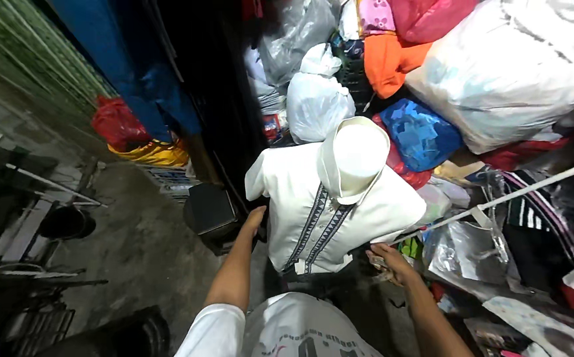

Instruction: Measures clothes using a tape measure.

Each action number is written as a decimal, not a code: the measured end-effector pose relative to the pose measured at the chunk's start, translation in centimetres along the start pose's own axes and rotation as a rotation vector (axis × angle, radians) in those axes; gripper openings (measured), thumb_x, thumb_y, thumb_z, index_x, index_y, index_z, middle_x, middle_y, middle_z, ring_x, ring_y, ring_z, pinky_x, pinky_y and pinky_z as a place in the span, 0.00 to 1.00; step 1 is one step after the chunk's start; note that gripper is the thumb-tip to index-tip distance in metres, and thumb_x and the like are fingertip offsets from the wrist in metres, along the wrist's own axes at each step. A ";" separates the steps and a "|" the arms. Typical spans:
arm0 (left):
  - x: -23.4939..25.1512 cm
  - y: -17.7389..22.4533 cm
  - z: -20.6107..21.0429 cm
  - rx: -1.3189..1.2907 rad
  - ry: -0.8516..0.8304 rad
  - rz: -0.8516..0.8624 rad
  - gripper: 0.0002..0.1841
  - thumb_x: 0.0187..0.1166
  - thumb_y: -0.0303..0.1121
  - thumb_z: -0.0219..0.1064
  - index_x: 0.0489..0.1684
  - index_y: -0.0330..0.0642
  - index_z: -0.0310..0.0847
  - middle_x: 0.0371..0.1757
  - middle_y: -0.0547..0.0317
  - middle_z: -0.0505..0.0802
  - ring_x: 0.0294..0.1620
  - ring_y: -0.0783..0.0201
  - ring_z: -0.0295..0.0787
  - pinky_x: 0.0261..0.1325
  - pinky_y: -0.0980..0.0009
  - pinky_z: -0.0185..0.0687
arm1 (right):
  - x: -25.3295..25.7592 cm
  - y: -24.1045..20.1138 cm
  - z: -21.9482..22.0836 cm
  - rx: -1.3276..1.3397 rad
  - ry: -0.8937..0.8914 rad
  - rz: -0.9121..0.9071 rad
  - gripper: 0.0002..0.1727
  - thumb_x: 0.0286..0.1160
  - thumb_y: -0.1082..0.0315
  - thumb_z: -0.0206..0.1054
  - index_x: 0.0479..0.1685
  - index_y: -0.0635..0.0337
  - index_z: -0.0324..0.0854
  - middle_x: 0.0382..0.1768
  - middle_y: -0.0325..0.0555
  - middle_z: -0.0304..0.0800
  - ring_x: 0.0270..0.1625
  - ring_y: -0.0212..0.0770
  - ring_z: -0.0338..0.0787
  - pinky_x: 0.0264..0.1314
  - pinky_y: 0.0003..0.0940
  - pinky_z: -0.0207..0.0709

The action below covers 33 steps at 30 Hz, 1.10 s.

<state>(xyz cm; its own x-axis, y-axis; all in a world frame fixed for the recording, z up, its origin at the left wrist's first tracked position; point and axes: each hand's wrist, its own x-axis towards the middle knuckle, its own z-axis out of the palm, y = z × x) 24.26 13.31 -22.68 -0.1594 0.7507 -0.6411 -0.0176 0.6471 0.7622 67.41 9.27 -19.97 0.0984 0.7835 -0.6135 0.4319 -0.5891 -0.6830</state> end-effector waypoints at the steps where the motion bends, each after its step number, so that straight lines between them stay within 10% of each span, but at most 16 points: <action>1: 0.5 0.3 0.4 -0.065 0.011 -0.009 0.28 0.95 0.47 0.48 0.88 0.41 0.64 0.87 0.39 0.70 0.87 0.41 0.63 0.85 0.41 0.57 | 0.5 -0.3 0.9 0.042 0.019 0.029 0.22 0.93 0.58 0.54 0.77 0.60 0.72 0.63 0.52 0.87 0.49 0.37 0.85 0.45 0.36 0.75; 3: 1.1 1.2 0.9 -0.173 0.031 0.000 0.30 0.94 0.52 0.47 0.89 0.43 0.62 0.88 0.42 0.69 0.89 0.42 0.60 0.85 0.40 0.55 | 1.3 -0.7 1.9 0.162 0.080 0.054 0.21 0.95 0.57 0.50 0.78 0.56 0.69 0.54 0.48 0.86 0.38 0.34 0.79 0.34 0.31 0.69; 6: 2.5 2.4 1.0 -0.366 0.114 0.064 0.33 0.93 0.54 0.44 0.89 0.41 0.61 0.89 0.44 0.68 0.90 0.45 0.58 0.87 0.39 0.52 | 2.5 -1.5 1.9 0.505 0.324 0.033 0.15 0.94 0.57 0.47 0.47 0.56 0.72 0.24 0.38 0.70 0.15 0.30 0.63 0.16 0.25 0.61; 11: 3.1 3.9 0.1 -0.769 0.108 0.159 0.32 0.94 0.53 0.31 0.83 0.39 0.62 0.81 0.45 0.75 0.79 0.51 0.71 0.77 0.48 0.68 | 1.8 -2.9 -0.6 0.972 0.406 -0.048 0.18 0.94 0.54 0.40 0.34 0.47 0.65 0.19 0.33 0.68 0.16 0.28 0.67 0.18 0.24 0.66; 15: 2.7 2.0 0.3 -0.608 0.087 0.053 0.20 0.90 0.35 0.44 0.71 0.34 0.69 0.69 0.44 0.82 0.65 0.55 0.80 0.66 0.57 0.76 | 1.5 -1.8 -1.1 1.110 0.265 -0.095 0.23 0.93 0.61 0.36 0.21 0.45 0.63 0.07 0.28 0.61 0.09 0.26 0.62 0.15 0.21 0.65; 17: 3.4 0.8 0.6 -0.448 0.054 0.057 0.17 0.90 0.36 0.48 0.65 0.34 0.74 0.56 0.47 0.86 0.53 0.57 0.83 0.57 0.58 0.79 | 1.4 -1.7 -0.6 1.016 0.242 -0.054 0.21 0.92 0.64 0.39 0.23 0.47 0.64 0.08 0.29 0.62 0.09 0.26 0.62 0.15 0.21 0.65; 24: 2.7 2.0 -0.3 -0.132 0.020 0.056 0.23 0.95 0.40 0.48 0.74 0.30 0.72 0.65 0.36 0.85 0.61 0.48 0.83 0.65 0.50 0.79 | 1.8 -1.6 0.1 0.774 0.192 0.064 0.24 0.96 0.48 0.37 0.31 0.49 0.67 0.14 0.33 0.66 0.11 0.29 0.62 0.14 0.24 0.63; 30: 2.7 2.0 -2.3 -0.317 -0.020 0.070 0.29 0.96 0.47 0.31 0.77 0.35 0.68 0.71 0.41 0.81 0.68 0.52 0.79 0.70 0.53 0.74 | 0.9 -1.0 -0.8 0.663 0.193 0.121 0.31 0.93 0.39 0.33 0.65 0.53 0.72 0.41 0.44 0.80 0.30 0.37 0.76 0.30 0.35 0.72; 33: 1.8 1.4 -2.6 -0.515 -0.004 0.081 0.29 0.95 0.52 0.29 0.67 0.43 0.70 0.55 0.52 0.85 0.54 0.58 0.82 0.58 0.56 0.79 | 0.8 0.1 -1.3 0.824 0.108 0.095 0.27 0.94 0.43 0.34 0.34 0.48 0.70 0.15 0.33 0.70 0.12 0.29 0.66 0.14 0.25 0.66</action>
<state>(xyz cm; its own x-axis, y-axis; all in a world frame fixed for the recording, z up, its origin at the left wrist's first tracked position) 21.43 15.23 -22.56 -0.1770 0.7966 -0.5780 -0.4893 0.4383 0.7540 68.69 10.09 -20.02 0.2052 0.7129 -0.6706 -0.3721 -0.5769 -0.7271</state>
